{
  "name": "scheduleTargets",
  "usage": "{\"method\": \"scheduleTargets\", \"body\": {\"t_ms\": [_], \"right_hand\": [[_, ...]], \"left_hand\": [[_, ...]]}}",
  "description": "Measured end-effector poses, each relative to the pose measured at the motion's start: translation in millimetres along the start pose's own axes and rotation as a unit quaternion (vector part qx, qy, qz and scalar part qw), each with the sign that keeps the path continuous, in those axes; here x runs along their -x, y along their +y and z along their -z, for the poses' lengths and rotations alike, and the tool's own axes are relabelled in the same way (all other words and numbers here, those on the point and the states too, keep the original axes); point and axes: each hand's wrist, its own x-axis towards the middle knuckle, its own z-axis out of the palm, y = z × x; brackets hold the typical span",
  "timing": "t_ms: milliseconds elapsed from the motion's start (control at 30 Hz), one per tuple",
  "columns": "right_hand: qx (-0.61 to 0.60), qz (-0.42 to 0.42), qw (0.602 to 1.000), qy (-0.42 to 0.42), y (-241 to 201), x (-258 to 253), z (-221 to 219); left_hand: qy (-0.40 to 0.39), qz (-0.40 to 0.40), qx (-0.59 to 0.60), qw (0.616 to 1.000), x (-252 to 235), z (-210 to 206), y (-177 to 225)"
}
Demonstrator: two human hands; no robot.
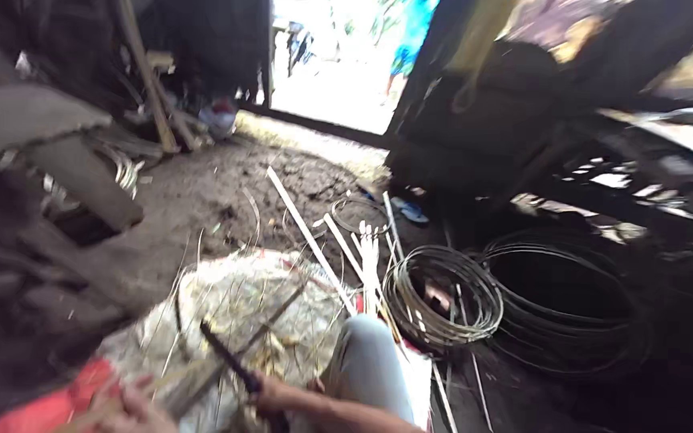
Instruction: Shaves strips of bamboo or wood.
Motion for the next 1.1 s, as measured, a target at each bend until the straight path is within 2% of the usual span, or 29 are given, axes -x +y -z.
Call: {"method": "scheduleTargets", "body": {"t_ms": [133, 233, 400, 500, 633, 733, 833, 1000, 1100], "right_hand": [[-0.055, -0.076, 0.995, -0.031, -24, 26, 5], [-0.08, -0.094, 0.992, -0.032, -29, 33, 1], [0.013, -0.072, 0.997, -0.023, -25, 30, -5], [0.114, -0.042, 0.993, 0.007, -33, 38, -10], [0.189, -0.011, 0.981, 0.029, -34, 42, -19], [0.174, -0.02, 0.985, 0.009, -28, 38, -24], [0.147, -0.034, 0.989, 0.003, -37, 38, -24], [0.147, 0.112, 0.982, 0.045, -59, 42, -25], [0.098, 0.029, 0.995, 0.013, -34, 27, -24]], "left_hand": [[0.021, 0.057, -0.028, 0.998, 6, -5, 18], [-0.019, 0.087, -0.089, 0.992, 19, -8, 16], [-0.039, -0.012, -0.081, 0.996, 17, -3, 33], [-0.053, -0.005, -0.103, 0.993, 12, -1, 45], [-0.063, 0.012, -0.148, 0.987, 12, -7, 33], [-0.098, 0.007, -0.184, 0.978, 19, -9, 31], [-0.099, -0.012, -0.199, 0.975, 22, -11, 20], [-0.119, -0.026, -0.234, 0.964, 28, -17, 32], [-0.128, -0.042, -0.246, 0.96, 34, -18, 34]]}}
